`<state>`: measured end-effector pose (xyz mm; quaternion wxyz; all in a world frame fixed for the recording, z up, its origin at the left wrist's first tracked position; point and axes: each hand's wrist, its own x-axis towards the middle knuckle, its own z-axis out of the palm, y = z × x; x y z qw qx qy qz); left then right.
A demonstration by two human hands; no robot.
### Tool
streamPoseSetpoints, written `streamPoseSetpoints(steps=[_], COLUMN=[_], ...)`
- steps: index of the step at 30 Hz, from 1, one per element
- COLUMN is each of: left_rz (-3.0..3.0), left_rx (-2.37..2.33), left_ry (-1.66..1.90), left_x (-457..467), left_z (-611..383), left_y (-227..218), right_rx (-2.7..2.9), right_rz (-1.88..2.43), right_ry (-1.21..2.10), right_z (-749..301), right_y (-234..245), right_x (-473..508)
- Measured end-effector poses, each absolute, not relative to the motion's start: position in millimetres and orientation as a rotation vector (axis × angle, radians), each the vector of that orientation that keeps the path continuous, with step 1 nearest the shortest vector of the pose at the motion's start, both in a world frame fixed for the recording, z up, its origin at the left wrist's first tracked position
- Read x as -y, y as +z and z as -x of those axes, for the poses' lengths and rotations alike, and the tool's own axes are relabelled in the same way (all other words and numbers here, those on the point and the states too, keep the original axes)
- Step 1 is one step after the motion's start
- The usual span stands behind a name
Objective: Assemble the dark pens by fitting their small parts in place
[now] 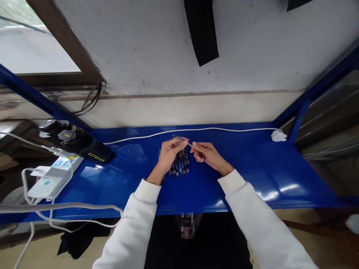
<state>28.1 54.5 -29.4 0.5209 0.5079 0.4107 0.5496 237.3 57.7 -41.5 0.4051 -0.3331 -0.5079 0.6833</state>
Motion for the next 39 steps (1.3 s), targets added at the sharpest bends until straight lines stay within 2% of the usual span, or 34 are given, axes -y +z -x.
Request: streamPoseSetpoints(steps=[8, 13, 18, 26, 30, 35, 39], left_rz=[-1.375, -1.523, -1.406, -1.077, -1.038, -1.396, -1.829], left_rx=[-0.896, -0.866, -0.982, -1.109, -1.149, -1.379, -1.647], left_ry=[1.170, 1.172, 1.301, 1.600, 1.639, 1.580, 1.367], left_x=[-52, -51, -54, -68, -71, -71, -67], left_z=[-27, -31, -29, -8, -2, 16, 38], left_y=[-29, -27, -31, -35, -34, -35, -40], right_rx=[1.481, 1.688, 1.515, 1.357, 1.357, 1.284, 1.372], right_rz=[0.735, 0.781, 0.803, 0.888, 0.979, 1.004, 1.070], right_ry=[1.836, 1.695, 1.646, 1.241, 1.100, 1.127, 1.046], right_z=[-238, -239, -237, -236, -237, -237, -239], right_y=[-40, -40, -38, -41, -44, -50, -54], right_x=[-54, -54, -54, -60, -62, -64, -65])
